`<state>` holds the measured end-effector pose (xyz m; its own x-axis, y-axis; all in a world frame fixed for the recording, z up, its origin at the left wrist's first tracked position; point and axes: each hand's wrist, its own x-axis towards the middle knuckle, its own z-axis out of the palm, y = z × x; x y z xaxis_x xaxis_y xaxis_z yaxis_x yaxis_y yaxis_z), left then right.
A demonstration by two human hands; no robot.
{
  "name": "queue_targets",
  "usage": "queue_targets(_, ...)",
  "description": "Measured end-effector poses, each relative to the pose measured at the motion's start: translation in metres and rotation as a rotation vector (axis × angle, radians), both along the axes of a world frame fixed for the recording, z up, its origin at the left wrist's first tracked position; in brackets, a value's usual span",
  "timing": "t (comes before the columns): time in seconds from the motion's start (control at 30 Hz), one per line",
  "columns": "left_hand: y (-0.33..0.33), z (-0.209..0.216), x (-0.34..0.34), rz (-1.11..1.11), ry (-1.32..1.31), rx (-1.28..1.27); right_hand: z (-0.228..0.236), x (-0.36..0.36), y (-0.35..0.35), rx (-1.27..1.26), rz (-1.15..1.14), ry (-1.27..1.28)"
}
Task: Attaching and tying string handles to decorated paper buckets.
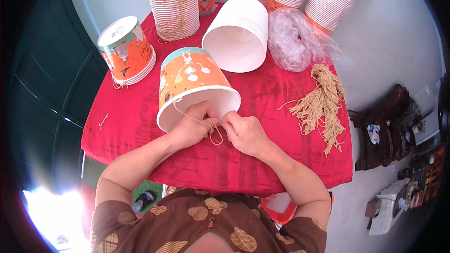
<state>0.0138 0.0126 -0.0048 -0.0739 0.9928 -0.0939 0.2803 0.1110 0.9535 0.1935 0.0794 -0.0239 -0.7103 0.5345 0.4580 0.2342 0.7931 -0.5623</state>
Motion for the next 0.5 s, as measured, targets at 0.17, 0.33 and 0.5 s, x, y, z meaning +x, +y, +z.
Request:
queue_targets(0.17, 0.0, 0.001, -0.002, -0.015, -0.143, -0.035, 0.001, 0.0, 0.0, 0.008, 0.051, -0.035)
queue_targets(0.33, 0.001, 0.0, -0.003, -0.034, -0.034, 0.005, 0.006, 0.002, 0.001, 0.014, 0.073, -0.022)
queue_targets(0.5, 0.0, -0.014, -0.003, -0.037, 0.059, 0.156, 0.015, 0.001, 0.001, 0.068, -0.083, 0.101)
